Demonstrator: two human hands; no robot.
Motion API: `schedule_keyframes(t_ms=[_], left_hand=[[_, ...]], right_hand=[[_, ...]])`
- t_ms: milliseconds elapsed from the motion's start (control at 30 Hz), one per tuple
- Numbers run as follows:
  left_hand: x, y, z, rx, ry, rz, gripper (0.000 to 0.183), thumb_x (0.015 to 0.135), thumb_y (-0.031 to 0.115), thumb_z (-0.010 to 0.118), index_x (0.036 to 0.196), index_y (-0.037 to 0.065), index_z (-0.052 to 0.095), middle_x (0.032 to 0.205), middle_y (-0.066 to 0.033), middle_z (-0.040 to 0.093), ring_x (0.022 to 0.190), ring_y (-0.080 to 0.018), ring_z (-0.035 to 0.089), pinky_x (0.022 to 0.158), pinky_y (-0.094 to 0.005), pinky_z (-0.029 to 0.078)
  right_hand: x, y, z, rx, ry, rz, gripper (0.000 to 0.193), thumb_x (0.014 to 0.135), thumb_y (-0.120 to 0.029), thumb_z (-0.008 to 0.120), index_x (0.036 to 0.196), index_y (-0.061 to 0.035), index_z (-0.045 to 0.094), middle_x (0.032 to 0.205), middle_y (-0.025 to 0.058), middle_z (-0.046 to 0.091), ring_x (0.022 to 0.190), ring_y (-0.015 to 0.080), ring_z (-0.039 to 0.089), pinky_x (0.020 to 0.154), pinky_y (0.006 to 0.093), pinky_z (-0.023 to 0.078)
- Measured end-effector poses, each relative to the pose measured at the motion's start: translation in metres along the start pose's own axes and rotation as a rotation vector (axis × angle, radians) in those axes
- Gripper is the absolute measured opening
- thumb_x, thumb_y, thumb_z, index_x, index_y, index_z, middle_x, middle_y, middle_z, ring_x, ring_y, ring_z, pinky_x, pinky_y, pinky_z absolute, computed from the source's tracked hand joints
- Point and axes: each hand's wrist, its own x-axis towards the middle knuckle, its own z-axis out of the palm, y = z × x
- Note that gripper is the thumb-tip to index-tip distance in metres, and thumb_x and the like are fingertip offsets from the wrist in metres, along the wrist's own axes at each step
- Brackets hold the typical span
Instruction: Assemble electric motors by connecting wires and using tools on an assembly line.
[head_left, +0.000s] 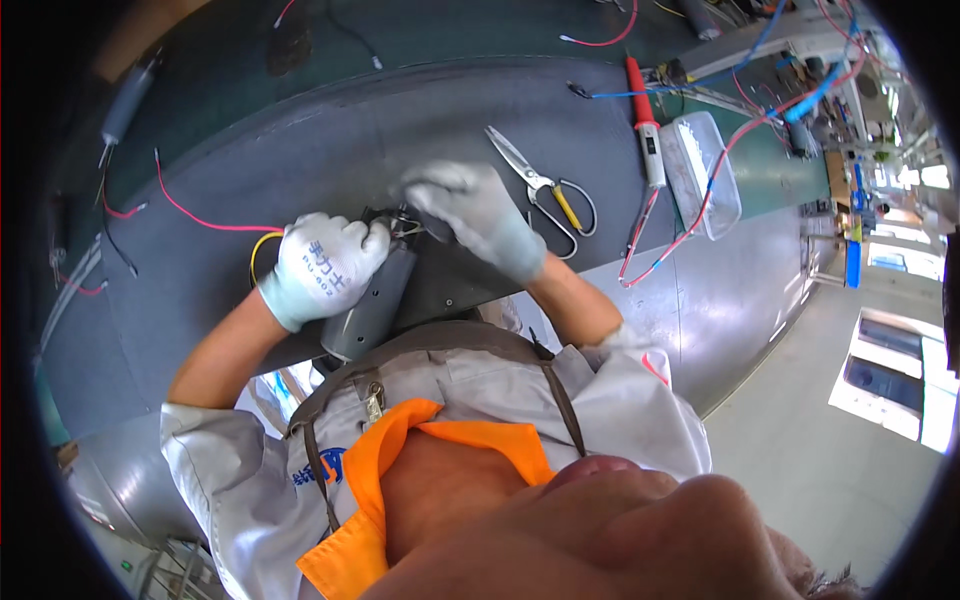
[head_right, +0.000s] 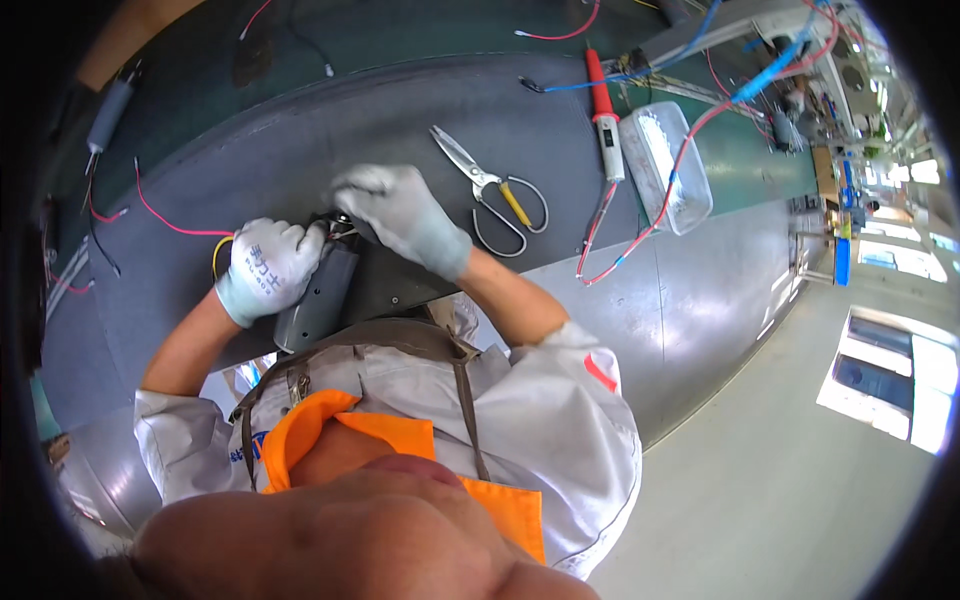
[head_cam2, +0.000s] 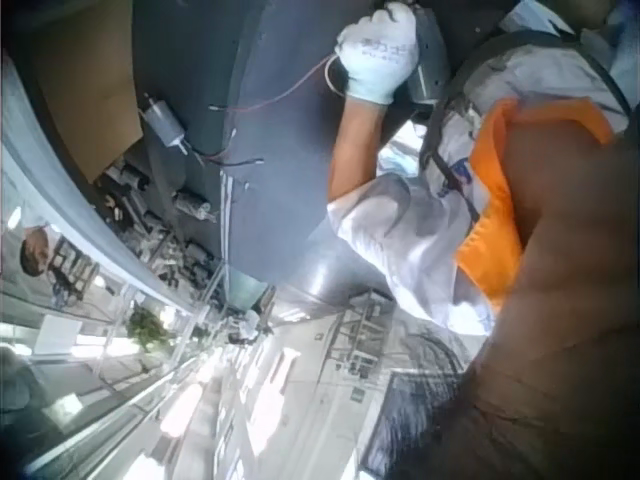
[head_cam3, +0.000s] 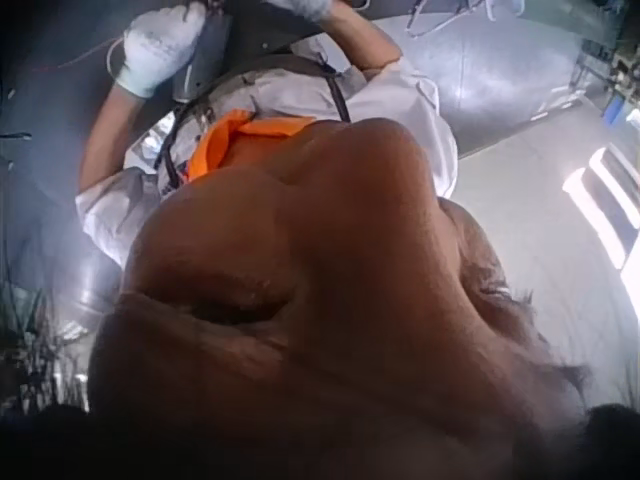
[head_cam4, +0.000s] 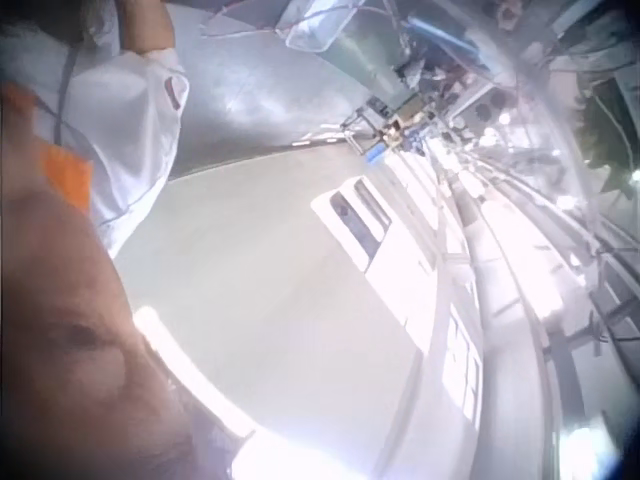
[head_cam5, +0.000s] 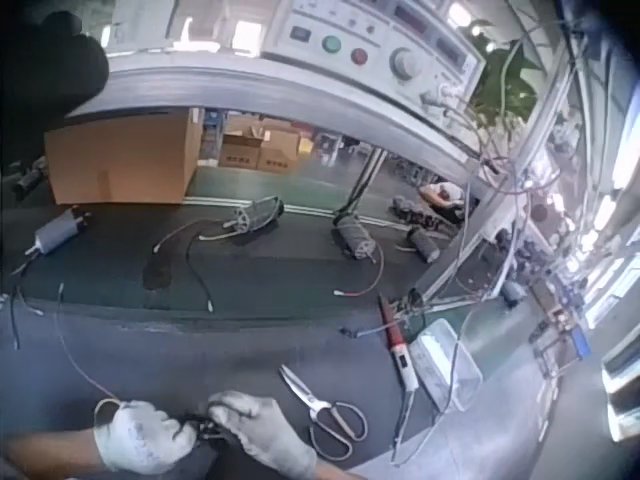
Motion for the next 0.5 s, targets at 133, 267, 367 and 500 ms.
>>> schedule_keyframes(t_ms=[133,267,367,500], left_hand=[[-0.001,0.035,0.0,-0.069,-0.002,-0.002,0.031,0.074,0.016,0.062,0.101,0.001,0.062,0.067,-0.0066,0.06,0.056,-0.0237,0.062,0.05,-0.0406,0.047],[0.007,0.036,-0.001,0.138,-0.009,-0.117,0.04,0.073,0.015,0.062,0.107,-0.006,0.06,0.072,-0.0064,0.059,0.056,-0.0206,0.061,0.049,-0.0383,0.047],[0.007,0.03,-0.01,0.047,0.013,-0.155,0.034,0.081,0.023,0.068,0.107,0.002,0.063,0.073,-0.0063,0.058,0.061,-0.0218,0.062,0.052,-0.0377,0.048],[0.012,0.012,-0.026,-0.163,0.113,-0.249,0.028,0.087,0.032,0.072,0.1,0.008,0.066,0.082,-0.0096,0.059,0.075,-0.029,0.063,0.063,-0.0409,0.05]], right_hand=[[0.05,-0.034,0.037,0.211,-0.24,0.206,0.022,0.094,-0.018,0.068,0.101,0.0032,0.072,0.07,0.0019,0.062,0.058,0.0065,0.055,0.048,0.0227,0.041],[0.066,-0.018,0.026,0.341,-0.074,0.237,0.028,0.094,-0.021,0.069,0.106,0.0037,0.071,0.072,0.0059,0.065,0.06,0.0105,0.059,0.053,0.0266,0.047],[0.041,-0.007,-0.015,-0.368,0.133,-0.22,0.033,0.093,-0.021,0.069,0.117,0.0008,0.069,0.097,0.0144,0.072,0.083,0.0226,0.069,0.075,0.0346,0.056],[-0.041,-0.009,-0.085,-1.045,0.471,-0.095,0.045,0.089,-0.022,0.071,0.129,-0.0033,0.062,0.099,0.0202,0.069,0.092,0.0371,0.066,0.082,0.0446,0.053]])
